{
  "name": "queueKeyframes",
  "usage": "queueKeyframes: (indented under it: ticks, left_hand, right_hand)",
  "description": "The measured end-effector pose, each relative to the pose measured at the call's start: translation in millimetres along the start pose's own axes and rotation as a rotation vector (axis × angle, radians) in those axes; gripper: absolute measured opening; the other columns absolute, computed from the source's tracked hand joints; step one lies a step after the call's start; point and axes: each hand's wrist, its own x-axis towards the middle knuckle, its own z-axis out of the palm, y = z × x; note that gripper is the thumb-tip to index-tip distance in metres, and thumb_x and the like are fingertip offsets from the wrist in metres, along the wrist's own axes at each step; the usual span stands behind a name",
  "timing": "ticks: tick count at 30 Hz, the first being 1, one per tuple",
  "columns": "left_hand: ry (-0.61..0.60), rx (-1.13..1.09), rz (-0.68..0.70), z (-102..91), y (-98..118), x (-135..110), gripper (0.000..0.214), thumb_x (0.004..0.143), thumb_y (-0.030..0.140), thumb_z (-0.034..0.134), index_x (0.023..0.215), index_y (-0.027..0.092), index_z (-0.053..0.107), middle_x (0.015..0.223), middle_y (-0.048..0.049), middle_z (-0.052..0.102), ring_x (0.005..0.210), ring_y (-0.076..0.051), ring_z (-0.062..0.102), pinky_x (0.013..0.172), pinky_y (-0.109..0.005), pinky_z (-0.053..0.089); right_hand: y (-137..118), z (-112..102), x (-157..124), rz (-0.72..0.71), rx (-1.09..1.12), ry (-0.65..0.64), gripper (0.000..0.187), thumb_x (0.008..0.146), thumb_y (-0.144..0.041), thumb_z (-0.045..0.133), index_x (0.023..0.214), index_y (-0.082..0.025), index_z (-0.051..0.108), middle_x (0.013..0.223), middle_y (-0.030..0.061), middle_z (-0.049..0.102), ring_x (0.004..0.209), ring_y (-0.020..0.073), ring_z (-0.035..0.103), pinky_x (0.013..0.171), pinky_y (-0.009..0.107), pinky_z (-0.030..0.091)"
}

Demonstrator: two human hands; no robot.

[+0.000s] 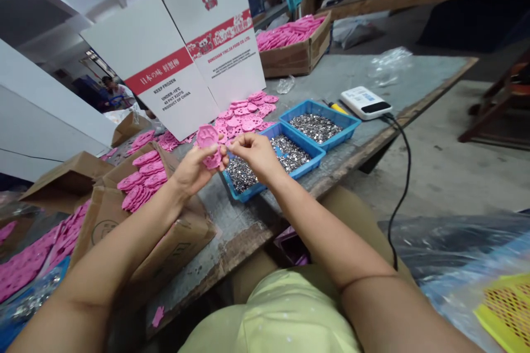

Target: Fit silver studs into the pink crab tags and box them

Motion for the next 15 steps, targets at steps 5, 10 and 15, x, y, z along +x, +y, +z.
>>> queueKeyframes:
  ticks: [5, 10, 15]
  left_hand:
    - [-0.105, -0.217, -0.006, -1.1, 7.5, -4.2, 0.05, 0.069, 0.032, 0.077, 0.117, 0.024, 0.068, 0.084, -0.0009, 0.069, 0.075, -0.016, 0.066, 0.069, -0.029, 0.052]
    - [-0.053, -0.14, 0.102, 1.1, 6.3, -4.1, 0.055, 0.07, 0.033, 0.078, 0.123, 0.025, 0.068, 0.093, -0.0032, 0.076, 0.1, -0.024, 0.073, 0.088, -0.038, 0.058]
    - [-0.08, -0.121, 0.165, 2.5, 4.2, -5.7, 0.055, 0.067, 0.031, 0.082, 0.119, 0.024, 0.066, 0.116, -0.0082, 0.077, 0.124, -0.03, 0.069, 0.099, -0.043, 0.058]
  right_hand:
    - [-3.7, 8.0, -10.8, -0.046, 0.106, 0.104, 0.024, 0.064, -0.039, 0.087, 0.058, -0.023, 0.07, 0.1, 0.0068, 0.071, 0.12, 0.0295, 0.062, 0.108, 0.049, 0.045]
    - [-7.1, 18.2, -20.3, -0.05, 0.154, 0.078, 0.022, 0.069, -0.038, 0.086, 0.058, -0.024, 0.072, 0.099, 0.0072, 0.071, 0.133, 0.0316, 0.055, 0.115, 0.052, 0.041]
    - [-11.5, 18.1, -20.4, -0.075, 0.211, 0.092, 0.015, 0.07, -0.029, 0.081, 0.059, -0.025, 0.072, 0.103, 0.0072, 0.074, 0.129, 0.0294, 0.059, 0.116, 0.052, 0.042]
